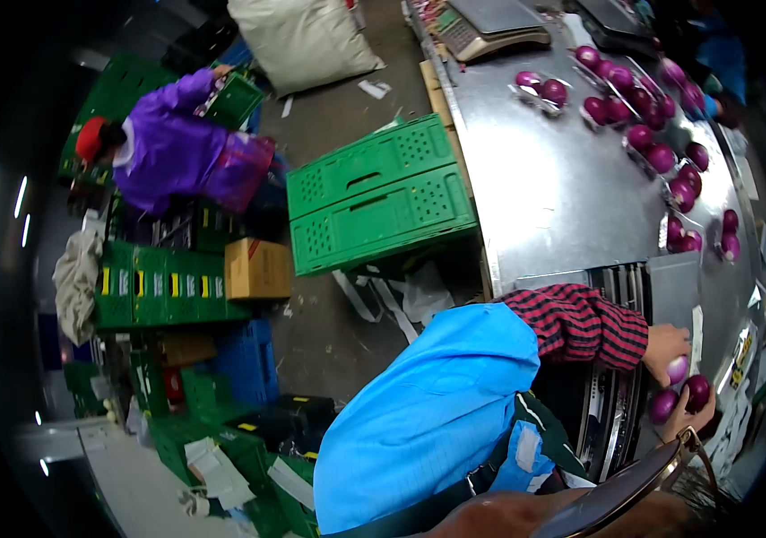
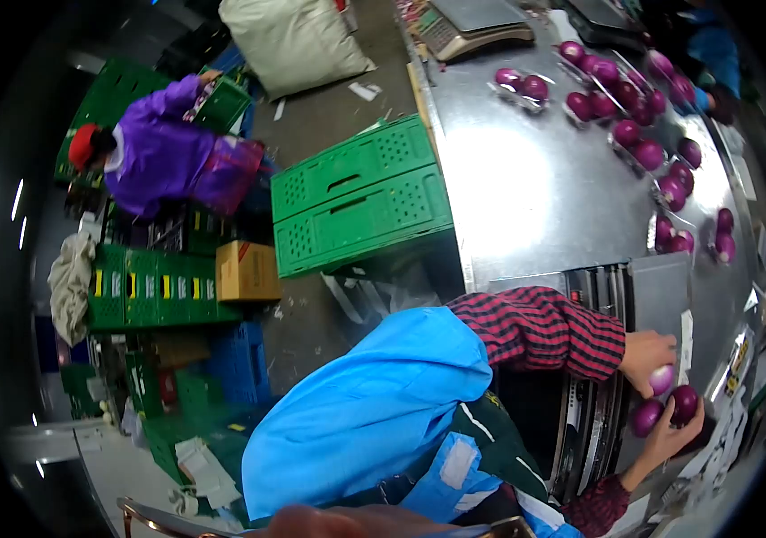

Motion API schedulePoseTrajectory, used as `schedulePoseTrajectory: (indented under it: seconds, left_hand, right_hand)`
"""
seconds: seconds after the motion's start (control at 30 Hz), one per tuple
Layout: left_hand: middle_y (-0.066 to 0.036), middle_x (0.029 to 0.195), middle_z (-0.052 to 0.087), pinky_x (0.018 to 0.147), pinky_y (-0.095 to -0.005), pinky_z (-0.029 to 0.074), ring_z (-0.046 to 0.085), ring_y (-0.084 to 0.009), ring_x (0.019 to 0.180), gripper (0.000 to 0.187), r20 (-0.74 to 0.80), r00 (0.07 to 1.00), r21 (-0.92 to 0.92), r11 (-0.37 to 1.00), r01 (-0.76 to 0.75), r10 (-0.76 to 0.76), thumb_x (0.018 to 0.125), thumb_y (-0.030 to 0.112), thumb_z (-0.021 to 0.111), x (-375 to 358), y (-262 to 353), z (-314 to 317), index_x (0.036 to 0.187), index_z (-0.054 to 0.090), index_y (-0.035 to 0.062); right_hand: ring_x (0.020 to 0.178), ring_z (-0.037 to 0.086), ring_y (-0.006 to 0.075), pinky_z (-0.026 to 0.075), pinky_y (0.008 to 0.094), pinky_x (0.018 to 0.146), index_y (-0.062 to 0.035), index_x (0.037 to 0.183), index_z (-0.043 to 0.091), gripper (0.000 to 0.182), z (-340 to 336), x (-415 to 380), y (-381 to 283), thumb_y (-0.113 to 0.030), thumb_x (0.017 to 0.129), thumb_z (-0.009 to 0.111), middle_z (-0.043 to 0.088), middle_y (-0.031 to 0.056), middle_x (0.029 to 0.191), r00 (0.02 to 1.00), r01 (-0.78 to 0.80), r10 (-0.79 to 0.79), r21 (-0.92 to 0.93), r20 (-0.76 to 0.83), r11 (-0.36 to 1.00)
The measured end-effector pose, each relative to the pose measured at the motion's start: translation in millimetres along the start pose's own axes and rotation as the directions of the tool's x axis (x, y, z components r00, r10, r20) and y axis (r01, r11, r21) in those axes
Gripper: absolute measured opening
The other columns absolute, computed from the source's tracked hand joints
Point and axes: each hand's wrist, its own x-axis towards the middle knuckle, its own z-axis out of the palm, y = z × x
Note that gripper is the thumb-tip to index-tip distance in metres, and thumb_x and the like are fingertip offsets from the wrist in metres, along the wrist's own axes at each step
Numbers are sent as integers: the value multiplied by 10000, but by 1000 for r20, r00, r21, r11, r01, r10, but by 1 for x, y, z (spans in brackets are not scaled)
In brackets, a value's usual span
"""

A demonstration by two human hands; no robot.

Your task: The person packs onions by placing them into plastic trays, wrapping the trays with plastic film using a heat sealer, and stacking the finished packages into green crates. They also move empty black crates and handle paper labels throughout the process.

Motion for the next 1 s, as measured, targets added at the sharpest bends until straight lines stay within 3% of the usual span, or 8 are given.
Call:
schedulePoseTrajectory:
  seconds: [0.17, 0.3, 0.47, 0.57, 0.63, 0.7, 0.8, 1.0]
  left_hand:
    - [-200, 1000, 538, 775, -405, 483, 578, -354, 868, 641, -23, 1000, -16, 1000, -12, 11, 488, 430, 775, -3, -4, -3, 952, 623, 15]
    - [-194, 988, 559, 766, -410, 479, 584, -345, 868, 632, -51, 999, -45, 999, -11, 8, 475, 435, 774, -6, -2, -4, 929, 630, 19]
    - [-155, 971, 562, 710, -417, 483, 600, -321, 818, 577, -40, 999, 107, 994, -9, 13, 480, 417, 760, -14, 9, -3, 890, 627, 34]
    - [-180, 1055, 538, 755, -414, 467, 583, -329, 890, 617, -34, 999, 98, 995, 18, -14, 533, 385, 752, -33, 25, -7, 1005, 590, 21]
    - [-218, 1170, 495, 843, -418, 429, 531, -343, 1008, 652, -351, 915, 183, 973, -142, 200, 608, 321, 735, -64, 52, -23, 1135, 521, 5]
    - [-207, 1207, 482, 896, -429, 400, 487, -368, 1067, 592, -432, 901, -112, 988, -103, 45, 692, 220, 708, -104, 82, -30, 1183, 476, -15]
    - [-190, 1075, 547, 827, -397, 449, 548, -336, 963, 493, -488, 872, -169, 984, -53, -37, 740, 193, 692, -177, 103, -42, 1143, 511, -25]
    - [-96, 878, 634, 693, -252, 490, 614, -127, 763, 320, -353, 665, -578, 712, 398, -658, 815, 162, 648, -317, 126, -55, 1053, 584, -42]
  right_hand:
    - [1071, 503, 324, 399, 389, 932, -2, 1190, 533, 436, 7, -2, -31, -197, 826, 672, 540, 166, 1170, 985, 141, -156, -178, -72, 974]
    - [1184, 470, 269, 363, 364, 984, -31, 1252, 513, 416, 6, 4, 20, -212, 886, 597, 509, 154, 1273, 995, -14, -2, 164, 97, 986]
    - [1091, 514, 320, 386, 397, 940, -8, 1141, 556, 365, 23, -2, 19, -140, 808, 624, 552, 160, 1178, 972, 223, -200, -213, 123, 951]
    - [1086, 507, 336, 385, 419, 935, -12, 1119, 566, 359, 19, -3, 28, -125, 785, 630, 561, 159, 1146, 964, 231, -231, 14, 133, 973]
    - [1086, 523, 322, 392, 400, 943, -31, 1200, 547, 373, 14, -6, 33, -130, 844, 595, 557, 171, 1168, 943, 320, -313, -52, 113, 946]
    - [1079, 537, 298, 396, 378, 945, -35, 1204, 548, 361, 12, -18, 25, -142, 861, 589, 558, 162, 1185, 989, 140, -143, 68, 35, 988]
    - [1082, 542, 270, 397, 353, 944, -29, 1213, 539, 356, -4, -22, -54, -181, 893, 570, 567, 134, 1195, 998, 62, -64, 165, 8, 984]
    - [1112, 513, 256, 394, 335, 943, 20, 1220, 503, 329, 11, -47, -159, -135, 931, 509, 552, 145, 1205, 941, 230, -299, 346, 159, 909]
